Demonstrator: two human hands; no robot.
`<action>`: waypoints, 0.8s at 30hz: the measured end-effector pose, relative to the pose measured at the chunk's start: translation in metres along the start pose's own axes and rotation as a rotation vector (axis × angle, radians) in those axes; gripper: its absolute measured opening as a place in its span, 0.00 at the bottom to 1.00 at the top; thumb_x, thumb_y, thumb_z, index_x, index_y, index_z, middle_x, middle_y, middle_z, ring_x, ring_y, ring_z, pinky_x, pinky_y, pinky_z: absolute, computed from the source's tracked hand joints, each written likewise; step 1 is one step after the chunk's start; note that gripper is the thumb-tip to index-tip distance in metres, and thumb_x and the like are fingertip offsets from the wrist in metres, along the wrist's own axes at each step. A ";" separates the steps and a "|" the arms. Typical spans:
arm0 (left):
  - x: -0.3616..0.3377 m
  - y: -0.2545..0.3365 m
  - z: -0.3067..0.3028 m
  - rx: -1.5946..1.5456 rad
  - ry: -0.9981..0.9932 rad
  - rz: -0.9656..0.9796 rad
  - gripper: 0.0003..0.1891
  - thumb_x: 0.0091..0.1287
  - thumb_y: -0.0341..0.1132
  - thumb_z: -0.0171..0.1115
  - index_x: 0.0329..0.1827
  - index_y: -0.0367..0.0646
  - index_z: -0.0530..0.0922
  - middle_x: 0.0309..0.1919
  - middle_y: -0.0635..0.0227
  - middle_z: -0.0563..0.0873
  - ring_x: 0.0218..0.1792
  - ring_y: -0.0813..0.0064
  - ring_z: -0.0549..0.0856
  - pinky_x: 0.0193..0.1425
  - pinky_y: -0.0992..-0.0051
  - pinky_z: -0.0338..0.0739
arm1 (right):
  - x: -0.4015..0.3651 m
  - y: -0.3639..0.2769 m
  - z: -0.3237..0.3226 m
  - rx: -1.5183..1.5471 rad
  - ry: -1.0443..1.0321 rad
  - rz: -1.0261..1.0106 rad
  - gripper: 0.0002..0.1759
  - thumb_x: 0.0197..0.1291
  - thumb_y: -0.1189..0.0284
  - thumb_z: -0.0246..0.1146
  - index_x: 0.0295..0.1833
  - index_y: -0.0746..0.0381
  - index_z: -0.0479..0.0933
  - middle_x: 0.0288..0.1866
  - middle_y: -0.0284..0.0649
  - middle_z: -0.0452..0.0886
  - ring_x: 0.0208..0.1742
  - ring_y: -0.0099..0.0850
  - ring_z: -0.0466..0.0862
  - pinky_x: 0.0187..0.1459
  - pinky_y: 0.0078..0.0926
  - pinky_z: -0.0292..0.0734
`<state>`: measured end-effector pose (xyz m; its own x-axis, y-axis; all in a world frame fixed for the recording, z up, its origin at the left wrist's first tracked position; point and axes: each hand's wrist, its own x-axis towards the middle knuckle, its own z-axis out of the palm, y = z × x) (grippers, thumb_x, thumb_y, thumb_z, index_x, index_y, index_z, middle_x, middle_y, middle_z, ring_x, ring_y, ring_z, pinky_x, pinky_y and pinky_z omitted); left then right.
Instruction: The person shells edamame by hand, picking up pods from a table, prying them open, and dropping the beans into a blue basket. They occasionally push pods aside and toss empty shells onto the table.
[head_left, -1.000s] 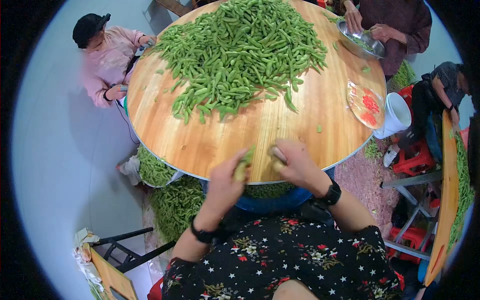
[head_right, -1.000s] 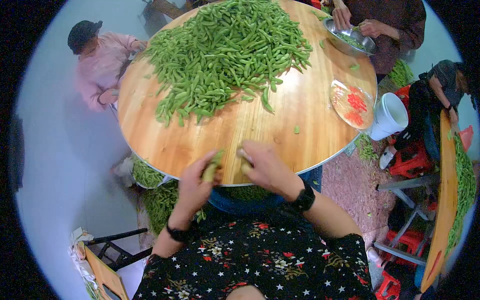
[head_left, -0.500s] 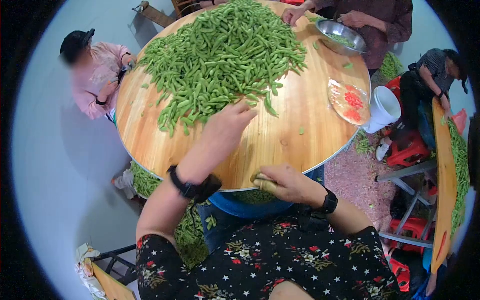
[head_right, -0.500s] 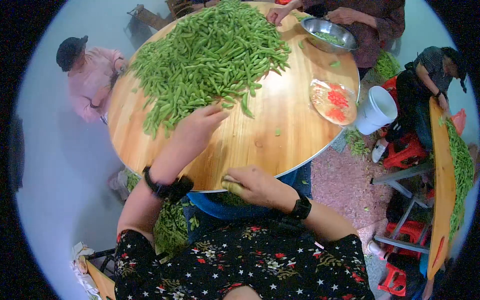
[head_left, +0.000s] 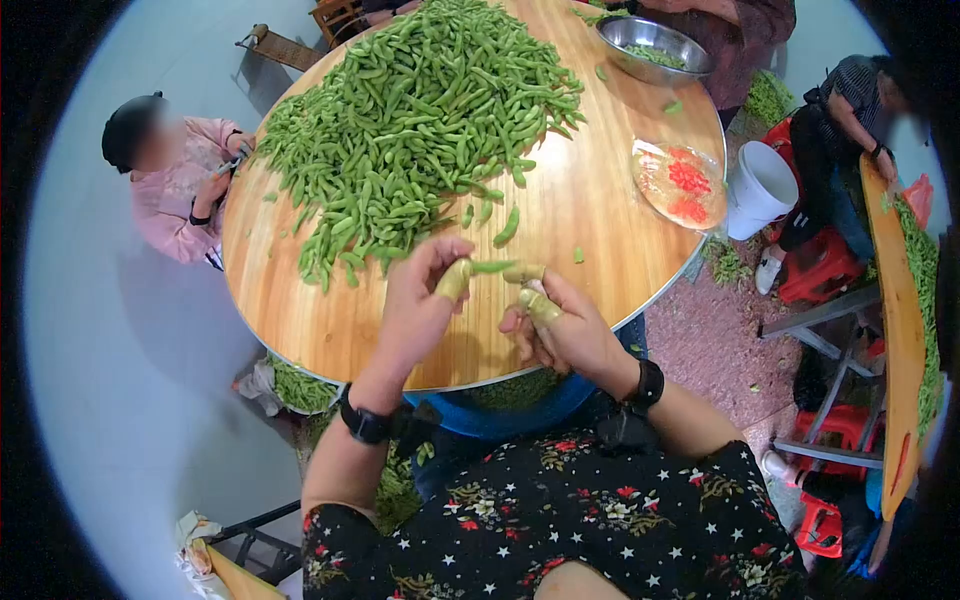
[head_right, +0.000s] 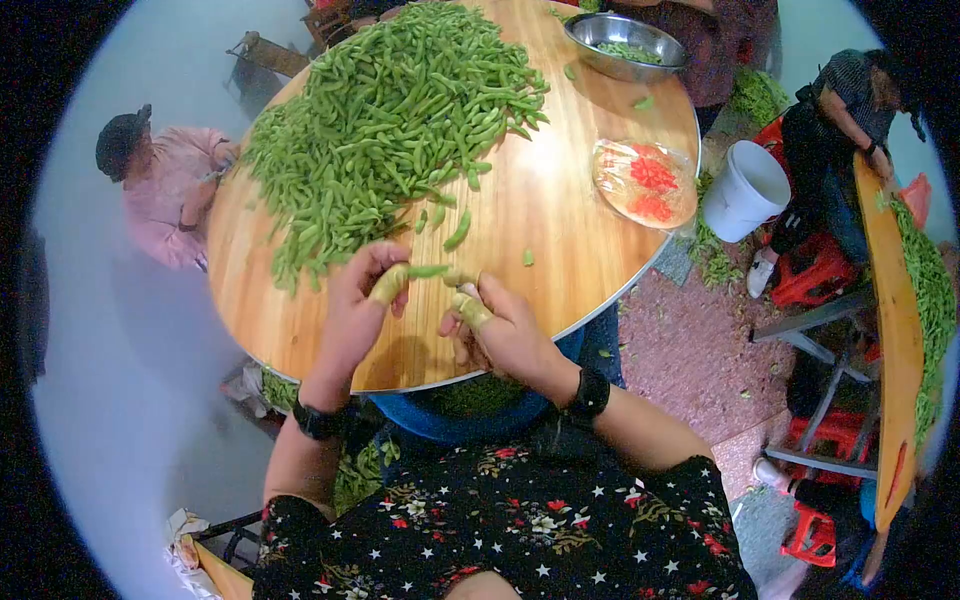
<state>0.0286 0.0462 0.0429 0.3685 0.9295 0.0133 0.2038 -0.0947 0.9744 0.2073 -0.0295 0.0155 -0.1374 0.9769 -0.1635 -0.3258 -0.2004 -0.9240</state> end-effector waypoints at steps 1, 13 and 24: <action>-0.012 0.000 0.000 0.041 -0.003 0.033 0.07 0.66 0.25 0.57 0.46 0.37 0.77 0.34 0.69 0.83 0.36 0.80 0.81 0.42 0.79 0.76 | 0.002 -0.002 0.005 0.006 -0.001 0.002 0.11 0.71 0.65 0.50 0.45 0.61 0.71 0.26 0.35 0.78 0.15 0.22 0.72 0.15 0.18 0.66; -0.044 -0.003 -0.013 0.405 0.043 0.291 0.10 0.63 0.25 0.62 0.47 0.36 0.79 0.35 0.66 0.84 0.36 0.79 0.84 0.41 0.79 0.79 | 0.005 0.001 0.021 0.174 0.016 0.068 0.10 0.72 0.64 0.51 0.47 0.60 0.68 0.30 0.35 0.76 0.15 0.20 0.69 0.14 0.15 0.61; -0.024 -0.016 0.001 0.490 0.093 0.617 0.12 0.63 0.28 0.63 0.50 0.40 0.79 0.41 0.57 0.81 0.38 0.61 0.83 0.42 0.71 0.78 | 0.014 0.006 0.029 0.310 -0.095 0.200 0.10 0.71 0.67 0.49 0.43 0.63 0.69 0.25 0.37 0.73 0.18 0.27 0.73 0.20 0.24 0.69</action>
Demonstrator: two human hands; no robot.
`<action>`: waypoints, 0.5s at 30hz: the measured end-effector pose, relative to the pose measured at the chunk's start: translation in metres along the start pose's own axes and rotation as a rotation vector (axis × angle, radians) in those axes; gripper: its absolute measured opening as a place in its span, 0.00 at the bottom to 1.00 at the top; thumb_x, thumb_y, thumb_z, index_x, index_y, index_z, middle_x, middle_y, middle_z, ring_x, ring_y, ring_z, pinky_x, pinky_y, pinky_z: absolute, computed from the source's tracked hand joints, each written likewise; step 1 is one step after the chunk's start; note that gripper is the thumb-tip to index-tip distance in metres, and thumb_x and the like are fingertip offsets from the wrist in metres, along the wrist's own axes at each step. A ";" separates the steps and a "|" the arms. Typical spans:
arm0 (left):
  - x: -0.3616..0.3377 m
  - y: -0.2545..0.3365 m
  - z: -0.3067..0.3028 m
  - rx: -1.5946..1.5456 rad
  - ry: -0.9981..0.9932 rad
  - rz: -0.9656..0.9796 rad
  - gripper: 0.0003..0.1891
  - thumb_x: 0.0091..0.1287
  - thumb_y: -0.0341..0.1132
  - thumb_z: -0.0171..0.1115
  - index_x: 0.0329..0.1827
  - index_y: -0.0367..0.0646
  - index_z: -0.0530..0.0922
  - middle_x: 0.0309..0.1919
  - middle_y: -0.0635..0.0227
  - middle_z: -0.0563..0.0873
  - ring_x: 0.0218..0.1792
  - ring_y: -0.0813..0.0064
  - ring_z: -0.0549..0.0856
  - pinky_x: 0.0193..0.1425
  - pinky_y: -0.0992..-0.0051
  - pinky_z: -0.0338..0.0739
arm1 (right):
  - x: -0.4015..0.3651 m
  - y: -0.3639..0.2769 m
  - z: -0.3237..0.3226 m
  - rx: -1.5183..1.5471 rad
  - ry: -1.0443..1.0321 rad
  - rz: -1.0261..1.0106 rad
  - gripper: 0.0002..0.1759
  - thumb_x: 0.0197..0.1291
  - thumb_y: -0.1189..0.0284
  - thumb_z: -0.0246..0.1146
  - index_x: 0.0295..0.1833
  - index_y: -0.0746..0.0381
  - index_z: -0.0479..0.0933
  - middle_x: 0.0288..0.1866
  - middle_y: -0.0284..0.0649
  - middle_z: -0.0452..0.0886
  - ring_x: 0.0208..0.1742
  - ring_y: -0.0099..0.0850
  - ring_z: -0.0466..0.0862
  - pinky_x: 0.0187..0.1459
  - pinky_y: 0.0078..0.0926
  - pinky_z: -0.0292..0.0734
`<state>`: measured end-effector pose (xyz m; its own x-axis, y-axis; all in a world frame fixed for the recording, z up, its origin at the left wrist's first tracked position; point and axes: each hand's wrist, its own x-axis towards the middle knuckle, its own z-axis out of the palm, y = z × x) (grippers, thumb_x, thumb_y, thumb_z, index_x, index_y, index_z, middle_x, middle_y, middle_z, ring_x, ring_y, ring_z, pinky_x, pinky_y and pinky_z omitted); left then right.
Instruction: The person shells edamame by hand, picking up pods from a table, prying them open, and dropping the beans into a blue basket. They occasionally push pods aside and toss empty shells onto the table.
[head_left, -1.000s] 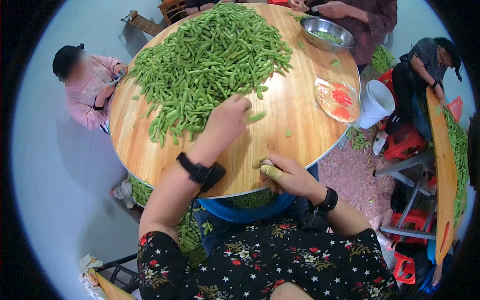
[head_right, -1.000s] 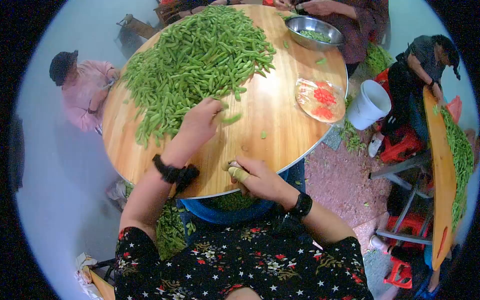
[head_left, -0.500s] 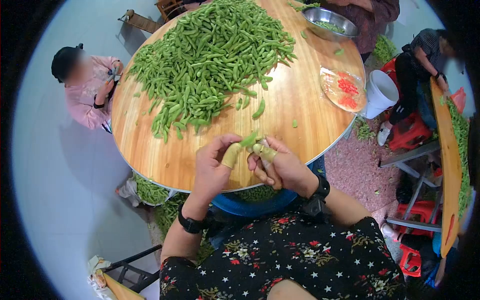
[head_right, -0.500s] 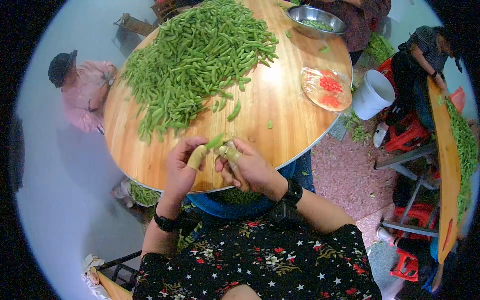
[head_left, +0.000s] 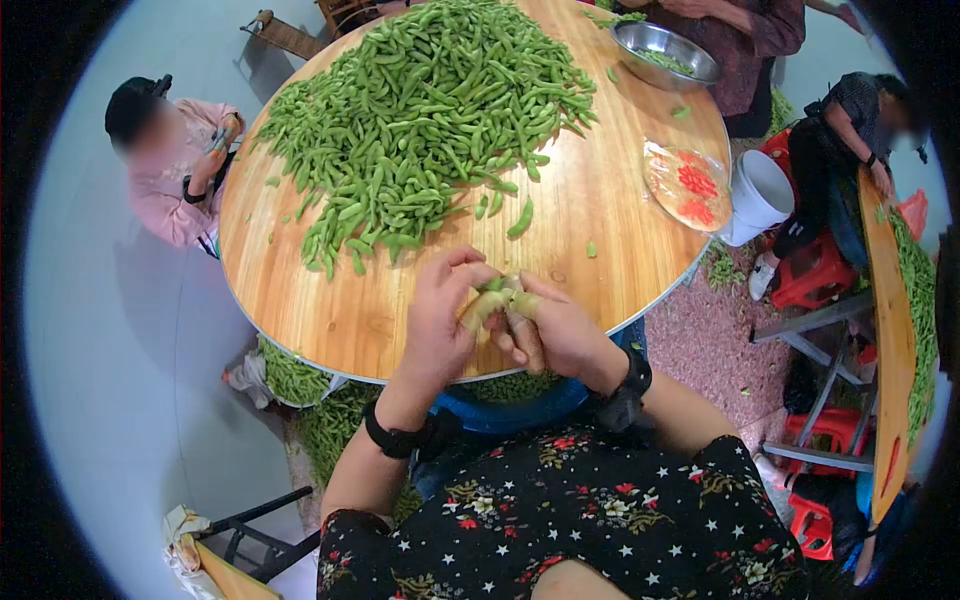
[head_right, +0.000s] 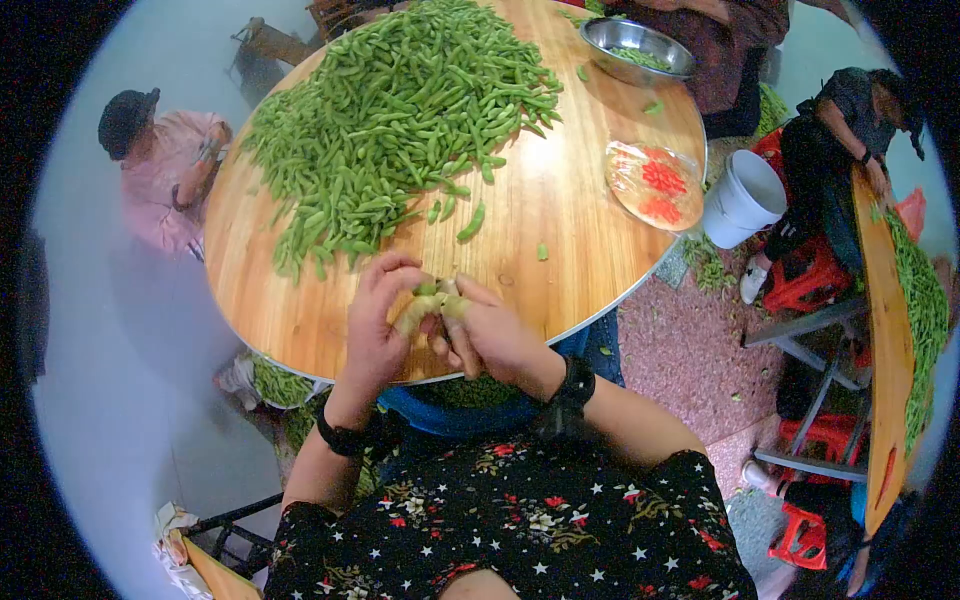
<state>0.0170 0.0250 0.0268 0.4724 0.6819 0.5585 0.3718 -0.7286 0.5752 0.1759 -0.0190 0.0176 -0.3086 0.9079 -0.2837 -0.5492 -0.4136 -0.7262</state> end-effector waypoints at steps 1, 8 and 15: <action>0.000 -0.002 0.001 0.059 0.090 0.012 0.12 0.64 0.29 0.62 0.51 0.40 0.78 0.41 0.56 0.81 0.39 0.58 0.83 0.44 0.69 0.77 | 0.004 0.002 -0.004 -0.001 -0.001 0.002 0.10 0.71 0.67 0.49 0.43 0.63 0.69 0.25 0.37 0.73 0.18 0.27 0.73 0.20 0.24 0.69; -0.022 -0.016 0.003 -0.184 0.054 -0.379 0.15 0.70 0.30 0.55 0.58 0.39 0.75 0.42 0.64 0.83 0.42 0.75 0.81 0.44 0.76 0.77 | 0.011 -0.001 -0.018 -1.134 0.011 -0.708 0.13 0.71 0.67 0.49 0.48 0.67 0.68 0.30 0.42 0.77 0.30 0.37 0.79 0.35 0.32 0.74; -0.024 0.002 0.000 -0.348 -0.035 -0.464 0.19 0.69 0.25 0.50 0.64 0.39 0.73 0.45 0.59 0.85 0.33 0.76 0.80 0.43 0.76 0.77 | 0.000 -0.002 -0.009 -0.674 -0.059 -0.290 0.13 0.70 0.66 0.50 0.50 0.65 0.67 0.31 0.36 0.80 0.30 0.25 0.80 0.31 0.25 0.74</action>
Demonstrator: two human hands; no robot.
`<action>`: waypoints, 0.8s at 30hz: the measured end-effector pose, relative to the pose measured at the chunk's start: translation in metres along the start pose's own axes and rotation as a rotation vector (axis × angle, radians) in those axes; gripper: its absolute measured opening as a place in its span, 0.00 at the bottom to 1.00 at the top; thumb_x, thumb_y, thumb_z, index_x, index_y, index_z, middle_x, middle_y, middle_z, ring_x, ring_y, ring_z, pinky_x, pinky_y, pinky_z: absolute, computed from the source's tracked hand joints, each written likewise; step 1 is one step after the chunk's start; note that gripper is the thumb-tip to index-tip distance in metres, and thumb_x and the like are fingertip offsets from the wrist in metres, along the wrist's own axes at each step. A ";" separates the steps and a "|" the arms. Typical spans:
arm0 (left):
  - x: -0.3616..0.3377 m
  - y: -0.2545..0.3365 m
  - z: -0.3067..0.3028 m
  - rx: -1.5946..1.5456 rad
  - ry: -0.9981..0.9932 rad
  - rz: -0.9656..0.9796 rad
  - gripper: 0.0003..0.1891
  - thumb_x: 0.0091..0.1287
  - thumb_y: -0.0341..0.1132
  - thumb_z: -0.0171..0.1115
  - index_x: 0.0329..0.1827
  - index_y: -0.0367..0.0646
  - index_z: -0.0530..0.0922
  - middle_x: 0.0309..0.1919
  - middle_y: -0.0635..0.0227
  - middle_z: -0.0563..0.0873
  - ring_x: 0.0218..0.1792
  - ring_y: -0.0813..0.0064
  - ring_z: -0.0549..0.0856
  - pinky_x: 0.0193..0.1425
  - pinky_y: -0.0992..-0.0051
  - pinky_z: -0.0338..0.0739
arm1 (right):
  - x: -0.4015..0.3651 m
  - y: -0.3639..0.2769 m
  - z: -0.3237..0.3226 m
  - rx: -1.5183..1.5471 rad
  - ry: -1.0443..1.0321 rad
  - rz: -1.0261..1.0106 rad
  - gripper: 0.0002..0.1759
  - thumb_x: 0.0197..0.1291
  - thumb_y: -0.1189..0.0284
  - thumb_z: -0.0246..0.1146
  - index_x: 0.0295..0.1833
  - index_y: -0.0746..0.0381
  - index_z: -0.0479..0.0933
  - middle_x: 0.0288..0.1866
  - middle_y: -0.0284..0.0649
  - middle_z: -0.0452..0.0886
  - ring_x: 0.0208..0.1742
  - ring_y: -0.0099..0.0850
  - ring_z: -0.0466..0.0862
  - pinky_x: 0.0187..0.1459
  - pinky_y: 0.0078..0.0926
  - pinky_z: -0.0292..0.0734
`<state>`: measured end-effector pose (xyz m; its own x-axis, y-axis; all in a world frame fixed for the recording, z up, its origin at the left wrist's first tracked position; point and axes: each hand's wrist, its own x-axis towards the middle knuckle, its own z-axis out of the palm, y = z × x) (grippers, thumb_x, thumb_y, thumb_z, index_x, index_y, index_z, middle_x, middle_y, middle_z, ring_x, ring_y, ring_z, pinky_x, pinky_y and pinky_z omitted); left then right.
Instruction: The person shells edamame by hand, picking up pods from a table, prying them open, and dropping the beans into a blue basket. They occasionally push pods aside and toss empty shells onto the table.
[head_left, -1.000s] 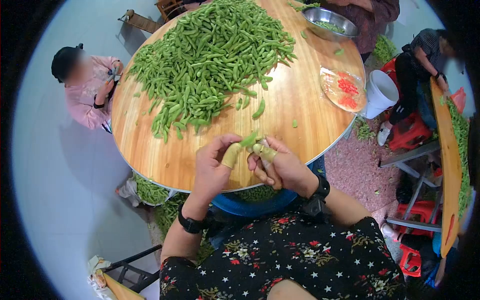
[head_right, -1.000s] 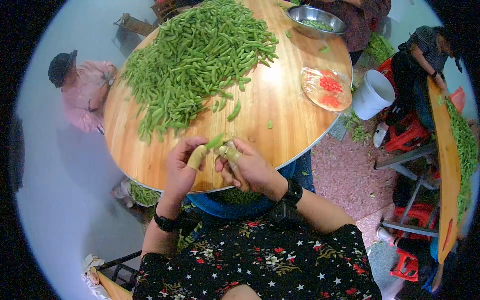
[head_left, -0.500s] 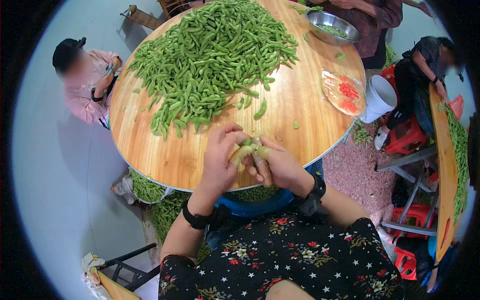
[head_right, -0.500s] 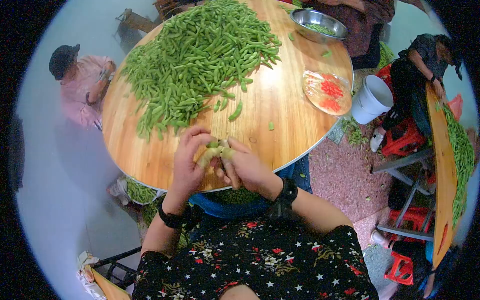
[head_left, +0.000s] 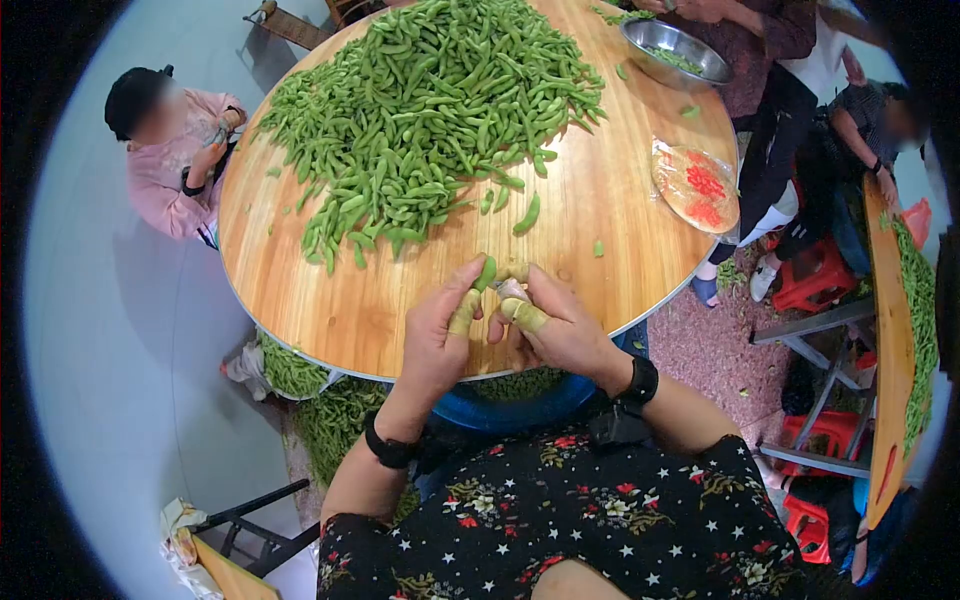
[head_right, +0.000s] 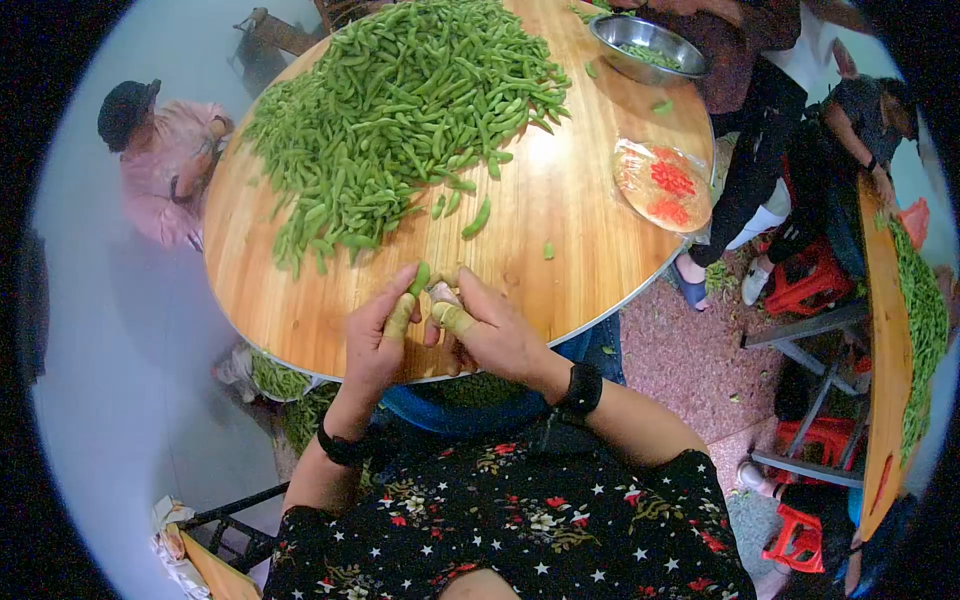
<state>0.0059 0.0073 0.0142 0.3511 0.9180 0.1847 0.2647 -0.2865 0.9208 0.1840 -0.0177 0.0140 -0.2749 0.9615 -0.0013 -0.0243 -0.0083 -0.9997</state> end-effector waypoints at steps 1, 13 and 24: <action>0.001 -0.001 0.002 0.099 0.030 0.157 0.20 0.68 0.24 0.51 0.64 0.40 0.74 0.44 0.60 0.85 0.33 0.76 0.80 0.43 0.77 0.77 | -0.001 -0.002 0.000 -0.001 0.001 0.000 0.13 0.70 0.66 0.50 0.50 0.65 0.67 0.31 0.36 0.80 0.30 0.25 0.80 0.31 0.25 0.74; -0.006 0.010 0.005 0.058 0.046 0.139 0.21 0.65 0.21 0.50 0.62 0.37 0.75 0.40 0.59 0.86 0.33 0.75 0.81 0.43 0.76 0.77 | -0.007 -0.008 0.007 0.292 -0.023 0.142 0.07 0.70 0.68 0.49 0.44 0.60 0.66 0.26 0.33 0.73 0.16 0.19 0.69 0.16 0.18 0.62; -0.021 0.018 0.004 -0.107 -0.004 0.112 0.19 0.69 0.27 0.51 0.63 0.36 0.74 0.34 0.65 0.83 0.26 0.80 0.77 0.32 0.82 0.72 | -0.018 -0.018 0.005 0.359 -0.131 0.274 0.07 0.70 0.70 0.49 0.49 0.58 0.65 0.24 0.33 0.74 0.12 0.21 0.67 0.12 0.17 0.60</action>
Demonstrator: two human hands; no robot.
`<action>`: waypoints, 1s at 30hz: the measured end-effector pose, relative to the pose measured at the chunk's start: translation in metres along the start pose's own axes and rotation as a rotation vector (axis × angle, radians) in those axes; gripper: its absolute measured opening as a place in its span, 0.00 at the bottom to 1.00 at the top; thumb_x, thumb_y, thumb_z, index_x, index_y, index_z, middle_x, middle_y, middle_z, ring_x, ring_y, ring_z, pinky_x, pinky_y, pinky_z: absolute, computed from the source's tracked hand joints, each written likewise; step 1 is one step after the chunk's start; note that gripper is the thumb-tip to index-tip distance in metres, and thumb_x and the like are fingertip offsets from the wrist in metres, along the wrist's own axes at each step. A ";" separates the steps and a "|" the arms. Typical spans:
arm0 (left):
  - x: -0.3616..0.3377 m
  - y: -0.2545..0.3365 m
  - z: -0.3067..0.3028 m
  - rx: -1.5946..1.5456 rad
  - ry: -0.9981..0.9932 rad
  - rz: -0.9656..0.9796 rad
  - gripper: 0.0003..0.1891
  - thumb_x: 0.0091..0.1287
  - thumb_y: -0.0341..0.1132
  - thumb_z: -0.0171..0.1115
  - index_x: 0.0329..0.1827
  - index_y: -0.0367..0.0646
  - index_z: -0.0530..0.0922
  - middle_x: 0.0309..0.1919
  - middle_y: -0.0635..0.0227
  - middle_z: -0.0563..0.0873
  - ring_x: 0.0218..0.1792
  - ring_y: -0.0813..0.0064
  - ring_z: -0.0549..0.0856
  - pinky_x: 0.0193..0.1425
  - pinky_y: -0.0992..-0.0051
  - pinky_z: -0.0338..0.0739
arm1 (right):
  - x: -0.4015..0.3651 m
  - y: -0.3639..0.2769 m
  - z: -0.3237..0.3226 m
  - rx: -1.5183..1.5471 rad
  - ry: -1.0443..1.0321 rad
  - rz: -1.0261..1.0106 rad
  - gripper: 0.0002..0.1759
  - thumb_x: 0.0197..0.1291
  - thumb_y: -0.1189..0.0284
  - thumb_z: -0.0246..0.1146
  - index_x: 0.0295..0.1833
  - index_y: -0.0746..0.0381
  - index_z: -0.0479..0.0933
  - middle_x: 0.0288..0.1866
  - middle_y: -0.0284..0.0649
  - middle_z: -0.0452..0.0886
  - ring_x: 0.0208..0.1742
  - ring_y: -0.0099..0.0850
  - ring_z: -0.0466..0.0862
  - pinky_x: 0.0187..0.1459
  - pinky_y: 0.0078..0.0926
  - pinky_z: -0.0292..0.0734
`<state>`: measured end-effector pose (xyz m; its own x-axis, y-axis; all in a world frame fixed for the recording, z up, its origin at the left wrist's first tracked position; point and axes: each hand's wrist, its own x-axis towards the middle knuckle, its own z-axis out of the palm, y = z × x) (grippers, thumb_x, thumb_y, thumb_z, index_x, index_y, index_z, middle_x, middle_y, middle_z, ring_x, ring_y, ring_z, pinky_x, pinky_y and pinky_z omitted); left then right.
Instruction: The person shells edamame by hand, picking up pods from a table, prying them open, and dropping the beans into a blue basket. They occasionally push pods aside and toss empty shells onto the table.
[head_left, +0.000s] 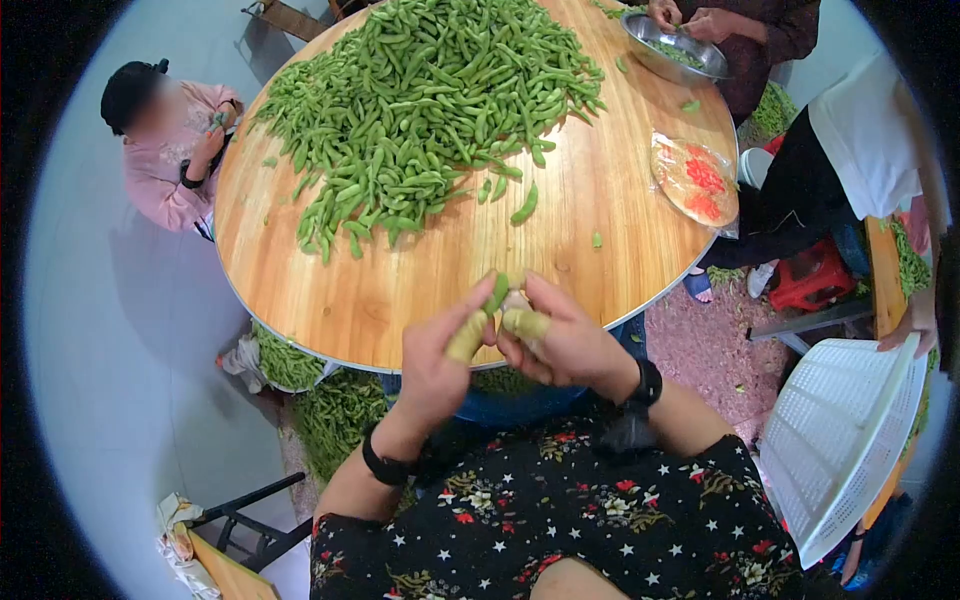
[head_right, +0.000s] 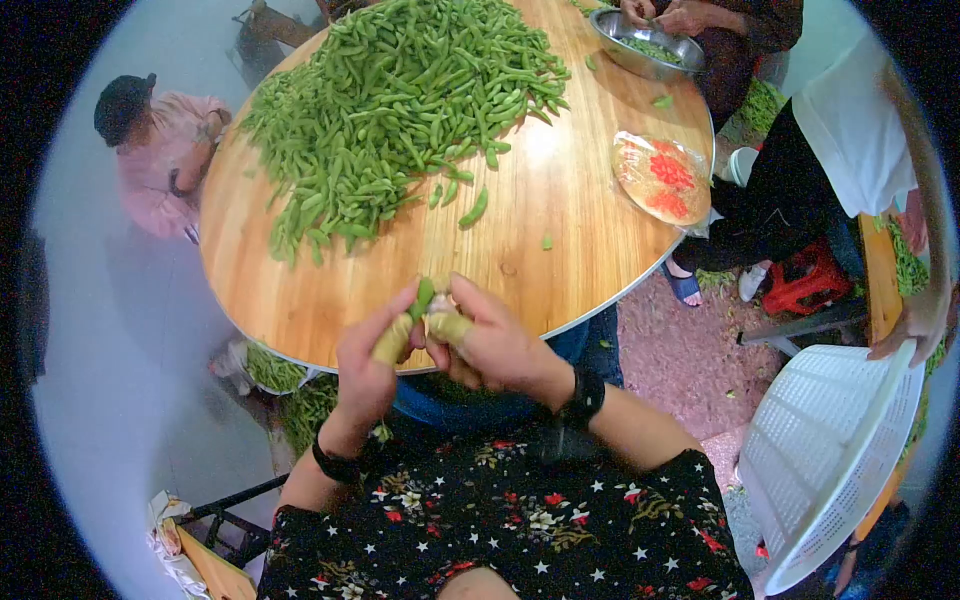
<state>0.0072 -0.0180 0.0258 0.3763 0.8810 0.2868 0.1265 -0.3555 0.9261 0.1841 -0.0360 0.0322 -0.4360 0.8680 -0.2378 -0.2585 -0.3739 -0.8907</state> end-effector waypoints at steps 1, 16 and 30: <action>-0.003 -0.002 -0.002 -0.413 -0.025 -0.378 0.18 0.71 0.28 0.51 0.63 0.37 0.74 0.31 0.70 0.81 0.23 0.84 0.74 0.28 0.85 0.69 | 0.002 0.004 -0.003 0.002 0.001 0.005 0.07 0.70 0.70 0.49 0.49 0.58 0.65 0.24 0.33 0.74 0.12 0.21 0.67 0.12 0.17 0.60; 0.001 -0.024 0.004 0.517 0.132 0.216 0.09 0.71 0.32 0.54 0.47 0.37 0.78 0.29 0.63 0.82 0.30 0.76 0.82 0.33 0.75 0.75 | 0.020 0.012 0.000 0.115 0.015 0.099 0.08 0.71 0.69 0.45 0.50 0.60 0.65 0.25 0.38 0.76 0.14 0.26 0.74 0.12 0.22 0.66; 0.003 -0.030 0.005 0.341 0.051 0.089 0.13 0.62 0.23 0.52 0.48 0.33 0.77 0.39 0.48 0.84 0.41 0.50 0.84 0.46 0.65 0.78 | 0.035 0.013 -0.018 -1.173 0.241 -0.602 0.13 0.57 0.71 0.62 0.43 0.67 0.70 0.36 0.52 0.74 0.37 0.50 0.77 0.39 0.41 0.73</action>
<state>0.0095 -0.0064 -0.0023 0.3544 0.8532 0.3827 0.3974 -0.5078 0.7643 0.1810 -0.0047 0.0050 -0.3230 0.8783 0.3527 0.5849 0.4782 -0.6552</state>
